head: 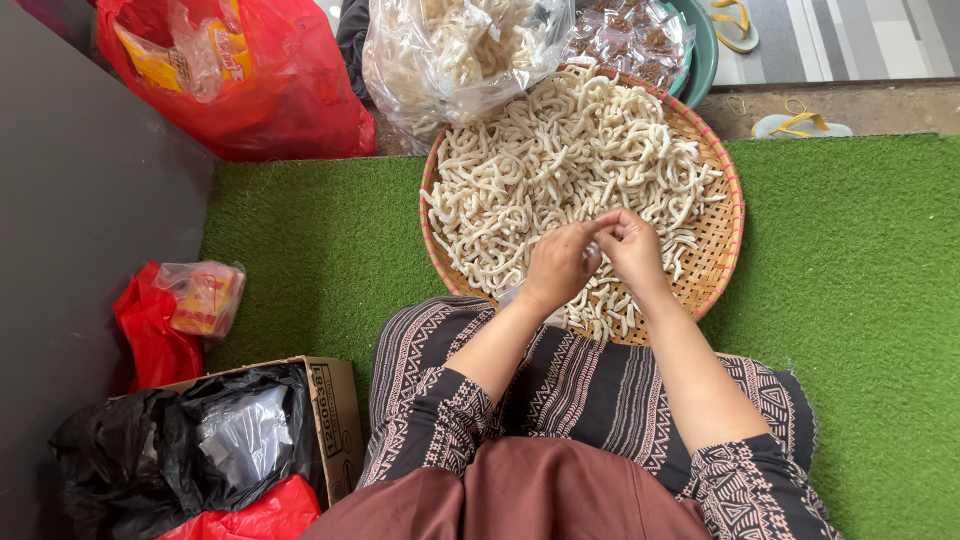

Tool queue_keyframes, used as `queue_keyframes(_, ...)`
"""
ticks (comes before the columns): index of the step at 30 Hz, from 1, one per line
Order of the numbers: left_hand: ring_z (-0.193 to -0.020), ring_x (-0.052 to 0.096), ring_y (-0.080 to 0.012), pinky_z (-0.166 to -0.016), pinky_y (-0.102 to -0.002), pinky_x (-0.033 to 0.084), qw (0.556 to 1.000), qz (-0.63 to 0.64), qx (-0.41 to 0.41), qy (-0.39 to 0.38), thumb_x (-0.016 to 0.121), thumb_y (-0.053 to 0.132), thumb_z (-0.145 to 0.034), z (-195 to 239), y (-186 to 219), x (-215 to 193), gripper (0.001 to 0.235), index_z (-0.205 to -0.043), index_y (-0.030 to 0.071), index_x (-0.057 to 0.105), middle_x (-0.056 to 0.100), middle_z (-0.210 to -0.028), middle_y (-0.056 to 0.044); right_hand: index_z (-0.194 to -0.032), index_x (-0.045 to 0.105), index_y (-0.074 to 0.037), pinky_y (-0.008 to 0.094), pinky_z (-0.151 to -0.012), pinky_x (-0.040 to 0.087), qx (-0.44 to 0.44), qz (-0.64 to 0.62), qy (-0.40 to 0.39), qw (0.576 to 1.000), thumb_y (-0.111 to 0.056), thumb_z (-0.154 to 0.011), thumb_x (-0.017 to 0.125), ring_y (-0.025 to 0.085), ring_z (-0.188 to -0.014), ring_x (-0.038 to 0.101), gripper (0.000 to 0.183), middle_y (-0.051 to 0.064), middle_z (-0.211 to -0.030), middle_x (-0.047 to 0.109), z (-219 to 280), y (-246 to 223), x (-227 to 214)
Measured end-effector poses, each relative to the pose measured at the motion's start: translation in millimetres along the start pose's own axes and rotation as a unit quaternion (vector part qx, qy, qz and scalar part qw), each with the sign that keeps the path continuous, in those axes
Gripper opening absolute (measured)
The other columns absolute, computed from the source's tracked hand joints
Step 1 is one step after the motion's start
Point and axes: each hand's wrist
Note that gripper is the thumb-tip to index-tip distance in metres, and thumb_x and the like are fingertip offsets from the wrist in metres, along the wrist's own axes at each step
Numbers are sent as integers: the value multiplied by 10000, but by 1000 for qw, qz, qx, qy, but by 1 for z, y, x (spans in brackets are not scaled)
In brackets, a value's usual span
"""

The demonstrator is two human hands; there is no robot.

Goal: The person sits on a green mat and repeatedly picks up white, worm-like food items from a woven basket, placing them into small clear plastic bags. The person then sets the filled bags aside.

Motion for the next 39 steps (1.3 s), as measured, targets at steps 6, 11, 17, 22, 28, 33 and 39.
queue_keyframes(6, -751, 566, -168, -679, -317, 479, 935, 216, -281, -17, 616, 98, -943, 4, -22, 13, 435, -1356, 116, 481, 562, -871, -15, -1059, 776, -73, 218, -678, 557, -5, 209, 21, 978, -159, -989, 673, 71, -754, 694, 152, -3, -913, 766, 14, -30, 20)
queue_keyframes(11, -828, 487, -106, -758, -255, 425, 779, 537, -322, -19, 523, 0, -974, 9, -46, 22, 456, -1410, 91, 424, 517, -916, 1, -1167, 751, -29, 222, -736, 562, -32, 158, -13, 987, -181, -955, 746, 79, -839, 701, 261, 41, -1007, 779, 11, -31, 19)
queue_keyframes(17, -924, 589, -150, -850, -315, 505, 889, 382, -232, -95, 501, -2, -954, 8, -33, 14, 451, -1390, 107, 463, 578, -1062, -43, -1189, 744, -60, 215, -631, 522, 41, 242, -10, 969, -148, -903, 726, 53, -716, 665, 300, 53, -936, 788, 7, -17, 5)
queue_keyframes(22, -967, 663, -224, -843, -373, 534, 999, -41, -14, -21, 569, 43, -939, 3, -12, 5, 447, -1368, 165, 535, 682, -1066, -65, -999, 781, -101, 343, -692, 454, 12, 400, 74, 913, -177, -890, 730, 154, -702, 591, 142, 22, -852, 757, 13, -23, 12)
queue_keyframes(28, -628, 557, -113, -588, -285, 475, 923, 263, -275, -61, 671, 68, -892, 1, -28, 20, 544, -1376, 105, 425, 670, -918, -42, -962, 798, -171, 402, -931, 394, -184, 506, 138, 831, -168, -927, 694, 220, -951, 576, 110, -8, -1013, 743, 20, -35, 25)
queue_keyframes(33, -635, 490, -96, -571, -280, 415, 920, 298, -249, -42, 706, 103, -923, 1, -44, 21, 443, -1284, 85, 451, 651, -926, -48, -948, 780, -178, 392, -931, 382, -231, 482, 153, 831, -150, -907, 702, 231, -943, 565, 93, -9, -1041, 748, 24, -31, 33)
queue_keyframes(39, -634, 567, -126, -592, -295, 460, 952, 211, -204, -88, 663, 93, -937, -10, -39, -2, 293, -1179, 103, 499, 664, -942, -18, -1013, 605, -127, 254, -779, 464, -51, 99, 56, 992, -74, -971, 699, 73, -839, 551, 116, -33, -949, 627, 12, -9, 25)
Point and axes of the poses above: each hand's wrist, its own z-axis away from the middle knuckle, its own x-axis out of the palm, y = z × x
